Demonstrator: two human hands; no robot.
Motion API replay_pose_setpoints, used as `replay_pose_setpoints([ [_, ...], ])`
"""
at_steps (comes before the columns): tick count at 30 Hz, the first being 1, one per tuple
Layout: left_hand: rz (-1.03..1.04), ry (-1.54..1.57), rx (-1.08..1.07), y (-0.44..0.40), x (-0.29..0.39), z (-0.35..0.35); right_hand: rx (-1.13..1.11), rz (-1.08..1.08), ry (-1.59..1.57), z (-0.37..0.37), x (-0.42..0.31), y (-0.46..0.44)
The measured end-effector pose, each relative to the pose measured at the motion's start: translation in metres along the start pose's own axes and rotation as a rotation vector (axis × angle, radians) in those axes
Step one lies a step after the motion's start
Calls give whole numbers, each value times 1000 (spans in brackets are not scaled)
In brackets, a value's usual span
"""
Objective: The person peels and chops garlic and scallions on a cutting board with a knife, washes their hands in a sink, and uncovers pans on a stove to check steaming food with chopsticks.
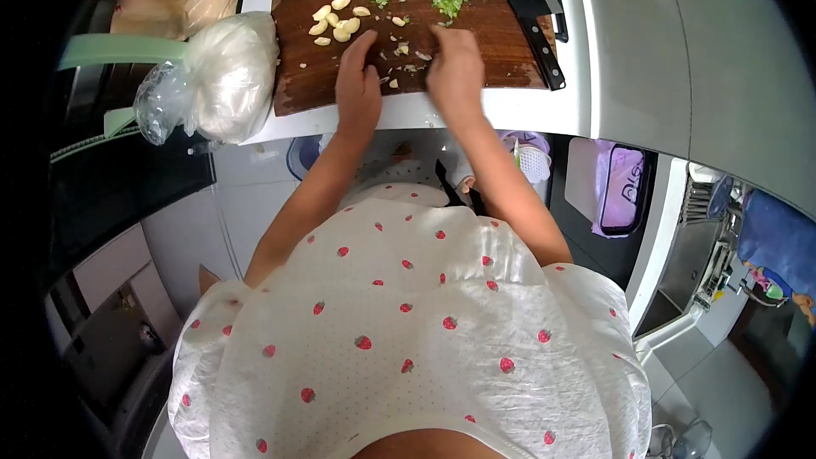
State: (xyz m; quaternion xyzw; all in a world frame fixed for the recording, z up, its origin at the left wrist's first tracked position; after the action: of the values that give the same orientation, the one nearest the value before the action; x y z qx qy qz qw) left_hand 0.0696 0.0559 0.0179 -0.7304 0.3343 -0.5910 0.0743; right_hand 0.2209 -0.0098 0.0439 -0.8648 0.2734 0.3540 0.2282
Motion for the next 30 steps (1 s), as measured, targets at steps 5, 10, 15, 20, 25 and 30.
replay_pose_setpoints([
  [5,188,-542,-225,19,7,4,294,23,319,-68,30,-8],
  [10,208,-496,-237,-6,8,27,298,180,476,-77,61,-17],
  [15,292,-425,-196,-33,8,35,322,196,512,-81,71,-19],
  [20,201,-555,-215,-31,-4,33,298,252,564,-80,77,-30],
  [25,406,-630,-157,-41,9,32,263,312,615,-77,89,-37],
  [30,383,-807,-282,-51,-12,37,258,223,537,-82,94,-48],
])
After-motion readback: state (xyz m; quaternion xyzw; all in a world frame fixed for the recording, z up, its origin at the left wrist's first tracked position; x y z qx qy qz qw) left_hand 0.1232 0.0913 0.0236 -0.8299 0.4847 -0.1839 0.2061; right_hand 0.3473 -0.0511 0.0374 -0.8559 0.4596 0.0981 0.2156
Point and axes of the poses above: each hand's wrist, its own y-axis away from the middle knuckle, its own z-axis out of the palm, x = y × z, the point moved 10 cm from there along -y, towards the middle knuckle, and after that the axes turned 14 degrees about z, right-handed, at the moved point
